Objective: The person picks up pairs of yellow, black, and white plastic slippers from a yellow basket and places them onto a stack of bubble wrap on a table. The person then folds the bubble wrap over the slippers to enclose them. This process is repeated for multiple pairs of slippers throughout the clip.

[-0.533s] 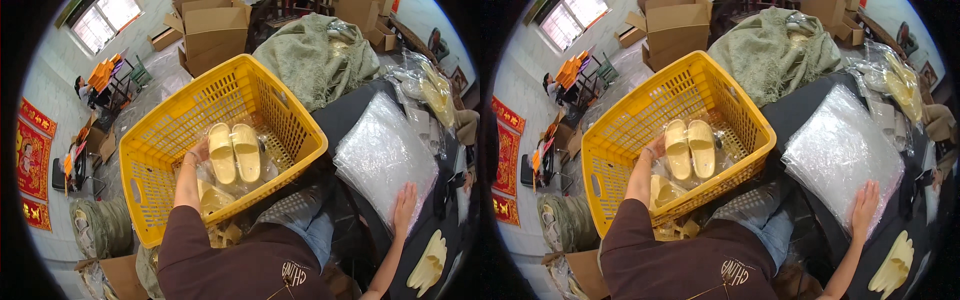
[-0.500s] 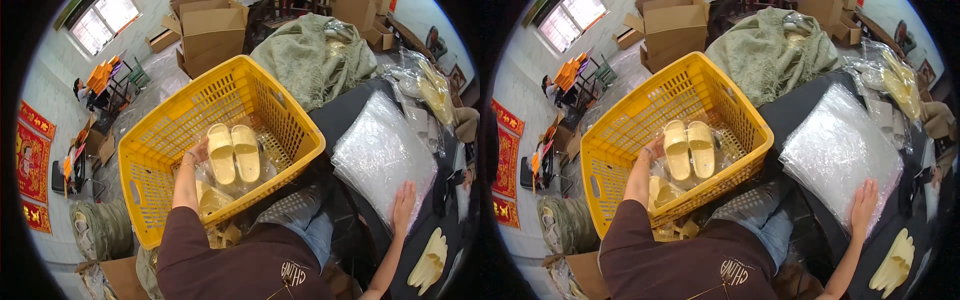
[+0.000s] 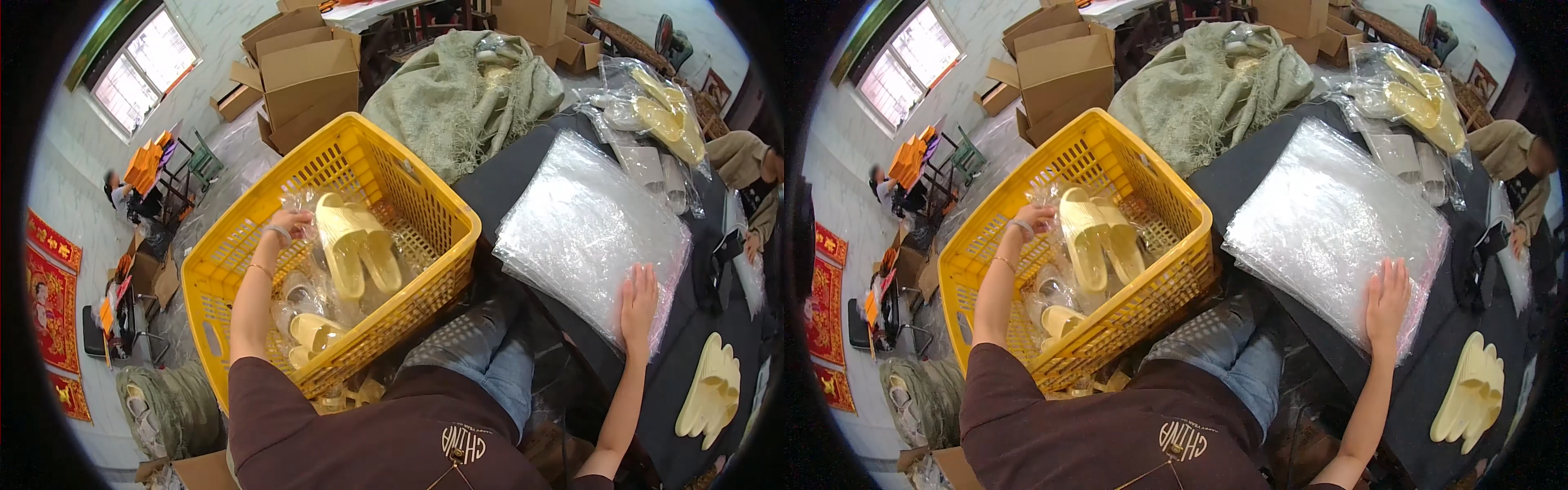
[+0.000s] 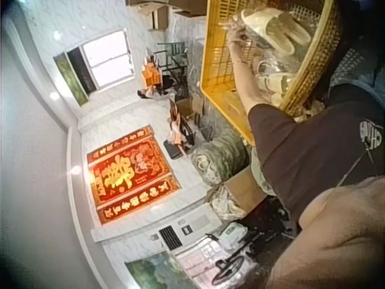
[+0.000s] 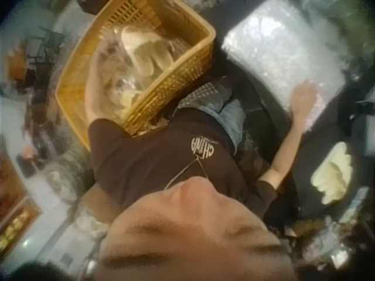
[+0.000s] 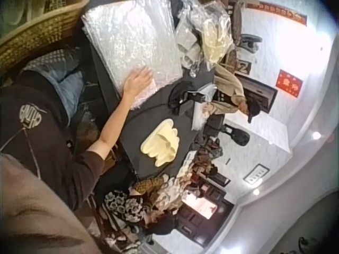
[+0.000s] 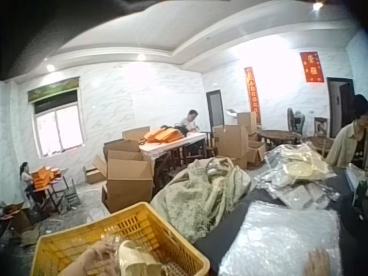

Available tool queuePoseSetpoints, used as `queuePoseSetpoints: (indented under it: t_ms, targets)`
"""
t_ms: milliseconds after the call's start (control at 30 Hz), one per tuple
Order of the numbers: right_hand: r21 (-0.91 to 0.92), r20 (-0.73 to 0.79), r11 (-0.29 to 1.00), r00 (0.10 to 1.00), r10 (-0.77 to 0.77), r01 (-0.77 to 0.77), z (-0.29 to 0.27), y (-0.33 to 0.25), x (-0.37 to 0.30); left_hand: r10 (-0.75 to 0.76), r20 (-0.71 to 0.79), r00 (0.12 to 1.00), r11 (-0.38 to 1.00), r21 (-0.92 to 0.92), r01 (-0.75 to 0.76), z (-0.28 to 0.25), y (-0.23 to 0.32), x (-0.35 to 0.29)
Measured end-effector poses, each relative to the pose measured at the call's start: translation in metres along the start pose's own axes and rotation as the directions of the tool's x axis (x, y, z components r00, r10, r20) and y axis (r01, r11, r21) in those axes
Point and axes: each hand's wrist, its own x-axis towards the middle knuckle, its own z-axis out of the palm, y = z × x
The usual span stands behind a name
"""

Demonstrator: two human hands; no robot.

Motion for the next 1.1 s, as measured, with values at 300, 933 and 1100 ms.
queuePoseSetpoints:
  t_ms: [300, 933, 1100]
  targets:
    - [0.024, -0.004, 0.999, 1.000, 0.023, -0.023, -0.001, -0.002, 0.000, 0.427, 0.095, 0.899, 0.904, -0.031, -0.426, -0.006, 0.168, -0.072]
    - [0.342, -0.170, 0.936, 0.975, 0.144, -0.079, 0.002, 0.004, 0.001, 0.907, 0.063, 0.417, 0.135, -0.980, -0.146, 0.345, 0.344, -0.232]
    - [0.972, -0.049, 0.225, 0.873, 0.485, -0.070, 0.020, 0.047, 0.000, 0.687, 0.319, 0.653, 0.471, -0.880, -0.065, 0.423, 0.162, -0.211]
